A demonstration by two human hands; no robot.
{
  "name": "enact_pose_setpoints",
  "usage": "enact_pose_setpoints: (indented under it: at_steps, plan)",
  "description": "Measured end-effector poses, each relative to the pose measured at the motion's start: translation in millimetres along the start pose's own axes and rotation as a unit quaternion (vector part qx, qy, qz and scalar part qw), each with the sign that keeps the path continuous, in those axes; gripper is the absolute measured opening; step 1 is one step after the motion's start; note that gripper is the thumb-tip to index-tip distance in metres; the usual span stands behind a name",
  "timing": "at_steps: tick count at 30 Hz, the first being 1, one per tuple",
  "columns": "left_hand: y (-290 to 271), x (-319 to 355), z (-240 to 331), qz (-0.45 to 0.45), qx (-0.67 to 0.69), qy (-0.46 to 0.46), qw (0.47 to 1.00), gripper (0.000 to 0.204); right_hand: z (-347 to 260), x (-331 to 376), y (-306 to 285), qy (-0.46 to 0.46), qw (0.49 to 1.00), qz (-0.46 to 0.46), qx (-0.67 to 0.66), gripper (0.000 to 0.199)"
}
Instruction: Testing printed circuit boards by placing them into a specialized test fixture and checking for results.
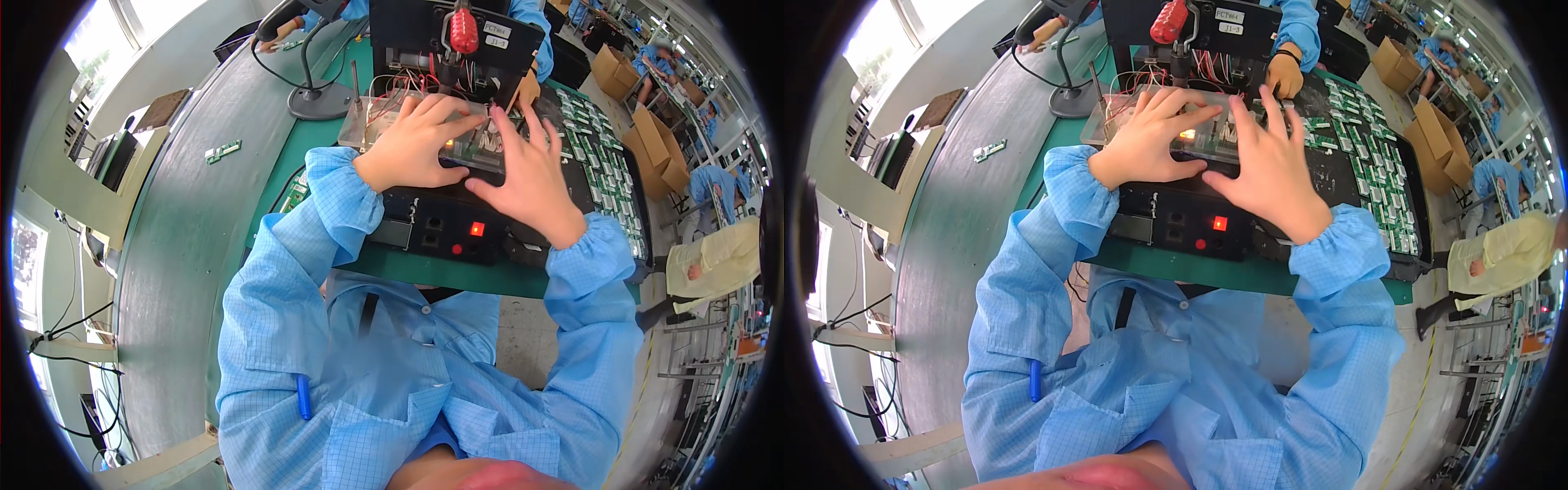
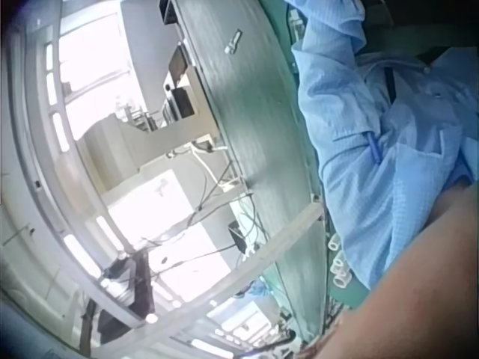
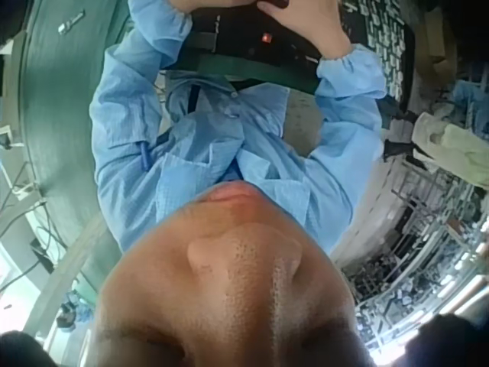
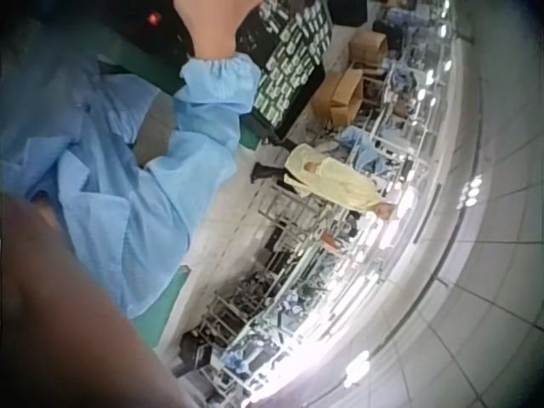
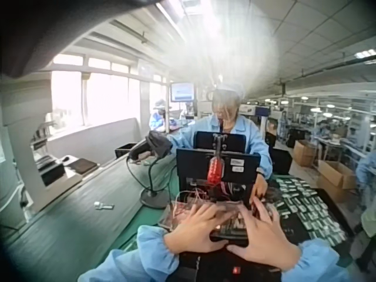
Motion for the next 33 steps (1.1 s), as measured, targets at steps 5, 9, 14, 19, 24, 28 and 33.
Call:
enact_pose_setpoints:
  at_steps: [5, 9, 14, 19, 24, 28, 33]
  plan:
    - [0.7, 0.3, -0.6, 0.009, 0.013, -0.007, 1.000, 0.075, -2.7, 4.3, 5.1, -0.006, 0.999, 0.025, -0.019, 0.093]
    - [2.4, -1.7, 2.9, 0.006, 0.016, 0.000, 1.000, 0.076, 2.8, 1.6, -2.3, -0.007, 0.998, 0.065, -0.012, 0.089]
    - [-1.9, -0.4, -1.9, -0.004, 0.009, -0.008, 1.000, 0.078, -2.1, -2.0, 1.2, 0.040, 0.998, -0.028, -0.049, 0.101]
    - [1.4, -5.2, 2.5, -0.013, 0.022, -0.021, 0.999, 0.081, 6.4, 1.3, -0.2, -0.022, 0.999, 0.019, -0.046, 0.100]
    - [1.5, -2.5, -0.6, -0.017, 0.015, -0.022, 1.000, 0.080, 2.3, -8.7, -5.7, 0.000, 1.000, -0.019, -0.009, 0.101]
    - [-0.4, -1.2, -0.5, -0.019, -0.003, -0.017, 1.000, 0.081, 6.5, -10.4, -6.3, -0.046, 0.994, 0.094, 0.011, 0.095]
    - [5.0, -3.6, 1.0, -0.008, 0.012, -0.006, 1.000, 0.084, 5.5, -3.4, -8.9, -0.009, 0.999, 0.053, 0.003, 0.094]
Point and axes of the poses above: each hand's wrist, its own x-axis away from the middle knuckle, its own y-axis out of the palm, z = x × y, the point moved 4 cm from there along -x, towards the middle knuckle, and after that the axes turned 13 degrees about z, right-handed, at the moved point
